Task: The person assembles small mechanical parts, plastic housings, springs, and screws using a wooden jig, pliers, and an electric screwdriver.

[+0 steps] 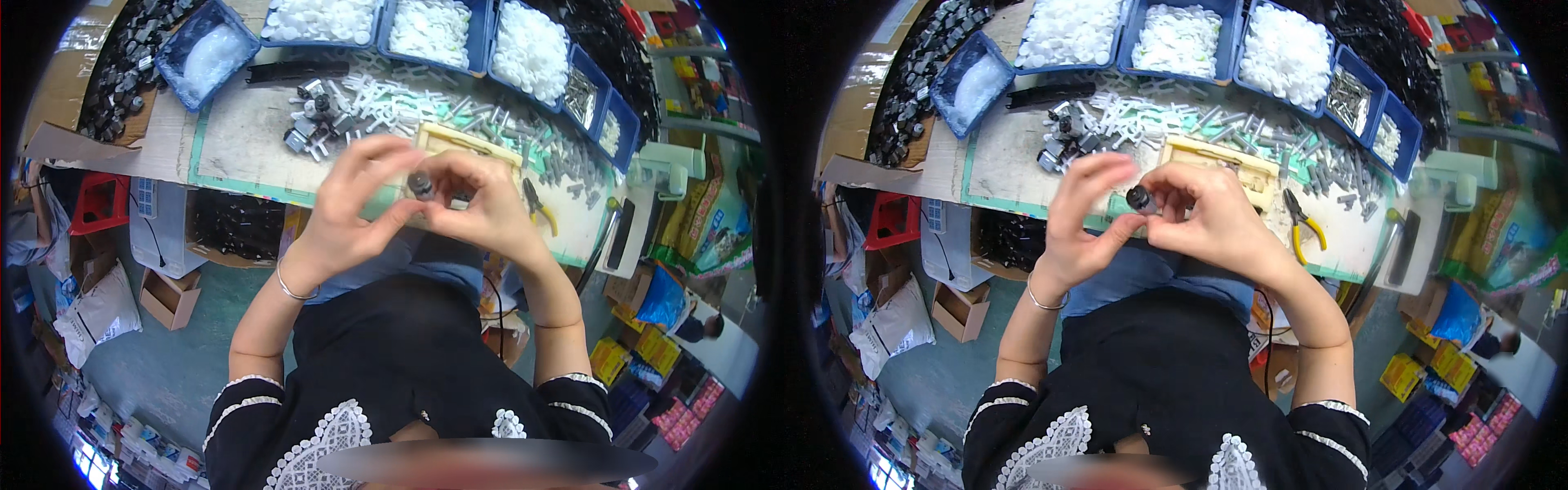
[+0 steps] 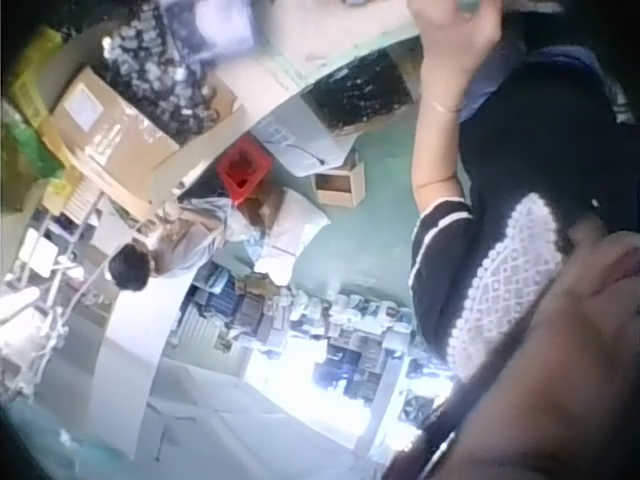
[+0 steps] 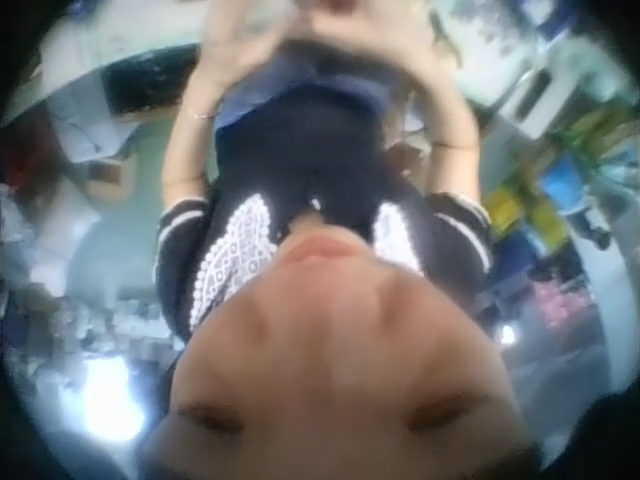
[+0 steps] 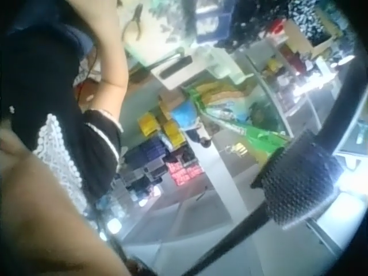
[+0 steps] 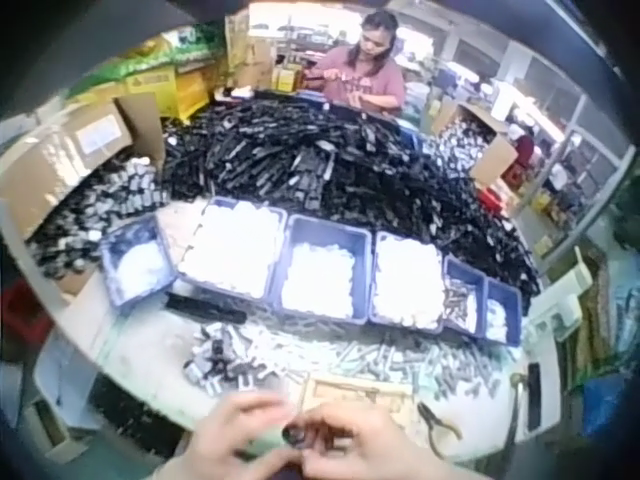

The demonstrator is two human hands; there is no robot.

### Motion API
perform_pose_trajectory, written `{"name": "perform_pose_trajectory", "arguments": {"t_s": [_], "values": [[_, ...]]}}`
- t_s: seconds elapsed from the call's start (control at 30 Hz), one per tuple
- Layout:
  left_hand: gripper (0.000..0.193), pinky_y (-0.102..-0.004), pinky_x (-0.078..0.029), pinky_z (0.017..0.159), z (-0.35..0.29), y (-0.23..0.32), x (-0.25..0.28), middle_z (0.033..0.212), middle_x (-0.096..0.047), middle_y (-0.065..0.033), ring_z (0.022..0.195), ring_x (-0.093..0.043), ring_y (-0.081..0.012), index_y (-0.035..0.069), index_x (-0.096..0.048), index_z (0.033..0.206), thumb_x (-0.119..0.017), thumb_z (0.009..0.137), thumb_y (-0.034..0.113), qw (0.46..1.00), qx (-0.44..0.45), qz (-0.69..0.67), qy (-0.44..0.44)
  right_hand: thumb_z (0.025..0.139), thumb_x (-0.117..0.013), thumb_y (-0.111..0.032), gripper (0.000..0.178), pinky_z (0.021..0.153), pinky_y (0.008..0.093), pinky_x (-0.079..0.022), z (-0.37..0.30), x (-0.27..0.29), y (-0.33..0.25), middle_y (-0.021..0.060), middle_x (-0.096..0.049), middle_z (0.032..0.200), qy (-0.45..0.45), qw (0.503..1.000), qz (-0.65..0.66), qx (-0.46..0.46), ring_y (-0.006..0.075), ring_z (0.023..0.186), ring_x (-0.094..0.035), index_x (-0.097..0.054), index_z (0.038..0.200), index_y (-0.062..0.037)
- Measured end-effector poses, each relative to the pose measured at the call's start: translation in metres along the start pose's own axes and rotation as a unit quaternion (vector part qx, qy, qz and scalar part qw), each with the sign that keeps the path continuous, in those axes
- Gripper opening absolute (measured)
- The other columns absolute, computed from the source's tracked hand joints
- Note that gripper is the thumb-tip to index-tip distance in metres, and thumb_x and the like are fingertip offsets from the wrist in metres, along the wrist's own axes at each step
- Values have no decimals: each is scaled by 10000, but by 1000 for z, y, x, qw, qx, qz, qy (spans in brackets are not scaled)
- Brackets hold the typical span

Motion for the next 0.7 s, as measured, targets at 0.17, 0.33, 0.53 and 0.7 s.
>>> {"name": "perform_pose_trajectory", "arguments": {"t_s": [0.17, 0.33, 0.53, 0.7], "values": [[257, -324, -495, 714, -3, 3, -18, 950, -628, -105, 837, -613, -255, 27, -654, 960, -735, 717, 48, 988, -19, -42, -145, 837, -597, -110, 200, 553, 193, -377, -24, 7, 27, -8, -568, 736, -120, 916, 317, -216, 44, 619, -476, -642, 999, -2], [279, -325, -494, 700, -18, 3, -30, 887, -639, -99, 798, -617, -260, 32, -656, 964, -750, 702, 57, 988, -45, -41, -143, 906, -565, -157, 153, 520, 204, -351, -46, -3, 40, -11, -523, 673, -113, 834, 458, -287, 61, 573, -439, -623, 870, -21], [290, -325, -438, 638, -23, -13, -34, 895, -645, -51, 731, -589, -216, 72, -665, 941, -762, 669, 101, 971, -135, 110, -162, 879, -604, -190, 198, 622, 316, -444, -56, 9, 23, 72, -566, 768, 17, 990, -21, -139, 196, 675, -541, -601, 904, 6], [227, -328, -393, 769, -3, -31, -44, 936, -664, 0, 853, -579, -199, 113, -688, 904, -755, 689, 149, 948, -172, 224, -146, 797, -648, -104, 125, 704, 386, -454, -61, 25, 31, 126, -539, 840, 133, 935, -328, -26, 303, 814, -556, -589, 855, -11]]}}
Point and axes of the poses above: each hand's wrist, its own z-axis towards the middle knuckle, its own x-axis out of the back of the hand, y = z × x, the point moved 3 cm from there along z, towards the middle knuckle
